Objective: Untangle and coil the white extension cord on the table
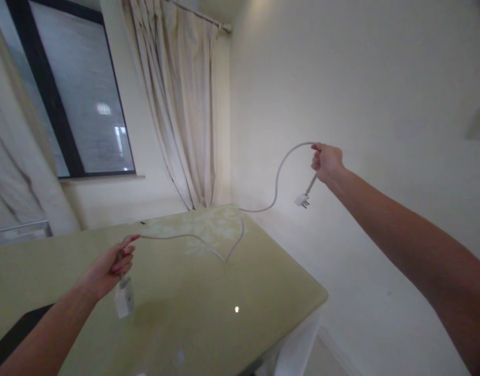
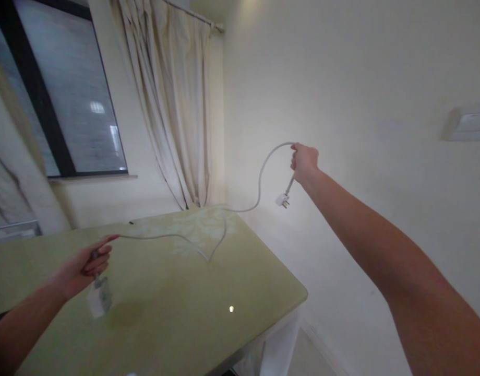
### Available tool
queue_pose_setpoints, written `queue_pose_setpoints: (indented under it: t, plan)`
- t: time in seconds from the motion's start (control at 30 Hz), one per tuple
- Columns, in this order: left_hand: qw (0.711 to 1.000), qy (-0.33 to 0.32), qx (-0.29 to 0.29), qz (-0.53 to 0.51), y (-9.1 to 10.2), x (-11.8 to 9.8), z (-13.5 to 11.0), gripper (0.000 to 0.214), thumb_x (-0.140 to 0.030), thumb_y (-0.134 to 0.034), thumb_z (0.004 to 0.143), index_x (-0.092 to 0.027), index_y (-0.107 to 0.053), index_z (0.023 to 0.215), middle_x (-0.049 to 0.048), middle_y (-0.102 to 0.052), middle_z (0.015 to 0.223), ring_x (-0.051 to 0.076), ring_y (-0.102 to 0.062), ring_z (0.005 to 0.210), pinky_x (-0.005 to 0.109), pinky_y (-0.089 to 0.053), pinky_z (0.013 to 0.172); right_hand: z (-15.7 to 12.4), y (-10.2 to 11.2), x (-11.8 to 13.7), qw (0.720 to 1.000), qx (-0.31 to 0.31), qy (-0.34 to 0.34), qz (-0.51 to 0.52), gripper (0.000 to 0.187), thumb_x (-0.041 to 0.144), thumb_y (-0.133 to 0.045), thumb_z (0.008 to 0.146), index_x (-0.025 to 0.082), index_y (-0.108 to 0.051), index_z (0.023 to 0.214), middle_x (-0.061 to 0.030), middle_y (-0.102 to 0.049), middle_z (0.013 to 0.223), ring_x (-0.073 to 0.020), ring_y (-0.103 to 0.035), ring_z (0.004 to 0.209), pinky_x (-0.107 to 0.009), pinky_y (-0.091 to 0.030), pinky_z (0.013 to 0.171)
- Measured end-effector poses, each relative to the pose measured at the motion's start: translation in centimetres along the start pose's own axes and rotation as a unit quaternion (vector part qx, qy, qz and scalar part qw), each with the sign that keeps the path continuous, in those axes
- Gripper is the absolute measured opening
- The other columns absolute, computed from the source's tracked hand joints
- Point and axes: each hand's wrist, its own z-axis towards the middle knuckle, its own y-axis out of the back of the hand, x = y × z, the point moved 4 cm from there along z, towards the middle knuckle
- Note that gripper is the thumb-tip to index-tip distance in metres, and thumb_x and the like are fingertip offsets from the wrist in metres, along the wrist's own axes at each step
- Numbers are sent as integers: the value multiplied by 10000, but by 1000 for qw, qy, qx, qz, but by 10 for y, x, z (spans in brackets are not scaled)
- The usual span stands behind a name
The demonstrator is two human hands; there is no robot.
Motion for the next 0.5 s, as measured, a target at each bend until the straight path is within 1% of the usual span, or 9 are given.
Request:
queue_pose_setpoints:
  t: [0.03,0.07,0.1,0.2,0.27,0.3,0.37,0.43,0.5]
  plan:
    - [1000,4,14,-12,-12,-5,-10,202,-129,-568,962,-159,-699,1113,-89,-438,619,6,-200,351,146,-223,328,-7,-13,3,999,27,-7,28,232,184,-504,977,194,-537,748,108,-283,489,-86,-231,421,-215,-175,392]
    - [999,-7,30,-25,-24,-11,-20,258,-111,-588,937,-164,-702,1163,-88,-435,626,10,-207,360,147,-237,335,-16,-27,7,996,57,-15,60,228,190,-508,980,188,-550,756,107,-283,487,-84,-220,418,-211,-160,385]
    - [998,-24,45,-32,-37,-17,-31,341,-106,-625,907,-190,-694,1230,-78,-471,658,10,-234,375,141,-264,352,-24,-40,10,992,86,-22,90,230,196,-505,987,182,-560,765,108,-280,484,-83,-209,414,-208,-145,378]
    - [995,-48,85,20,-70,-25,-56,657,-159,-740,849,-380,-571,1444,-33,-620,821,12,-330,424,133,-321,411,-53,-76,23,975,167,-33,142,241,214,-504,1010,164,-588,790,108,-285,481,-74,-199,403,-201,-123,368]
    - [991,-52,97,72,-84,-23,-65,747,-245,-782,841,-445,-494,1500,-27,-646,858,16,-340,439,132,-301,422,-74,-96,30,966,212,-28,148,235,219,-510,1021,150,-607,818,107,-306,489,-65,-204,399,-198,-125,368]
    - [989,-58,98,91,-89,-20,-66,754,-293,-791,840,-440,-481,1511,-31,-640,844,18,-331,441,133,-278,421,-83,-105,34,961,232,-22,147,229,217,-514,1025,144,-616,833,107,-315,493,-61,-205,398,-197,-125,370]
    - [986,-75,87,123,-92,-13,-63,748,-378,-799,825,-386,-493,1507,-42,-610,798,28,-320,448,142,-243,416,-98,-119,39,955,262,-9,141,220,208,-525,1027,134,-629,848,107,-322,498,-54,-200,396,-198,-121,373]
    - [982,-89,65,157,-87,-4,-55,731,-451,-811,794,-301,-548,1459,-48,-579,755,43,-330,469,153,-237,420,-107,-129,43,949,283,8,140,217,197,-530,1030,128,-636,854,106,-323,504,-50,-197,398,-197,-118,376]
    - [977,-89,44,187,-76,8,-45,718,-496,-828,756,-237,-601,1385,-45,-575,743,52,-344,491,159,-254,429,-111,-133,45,944,296,26,144,223,194,-525,1037,128,-640,858,104,-321,510,-49,-200,401,-194,-123,380]
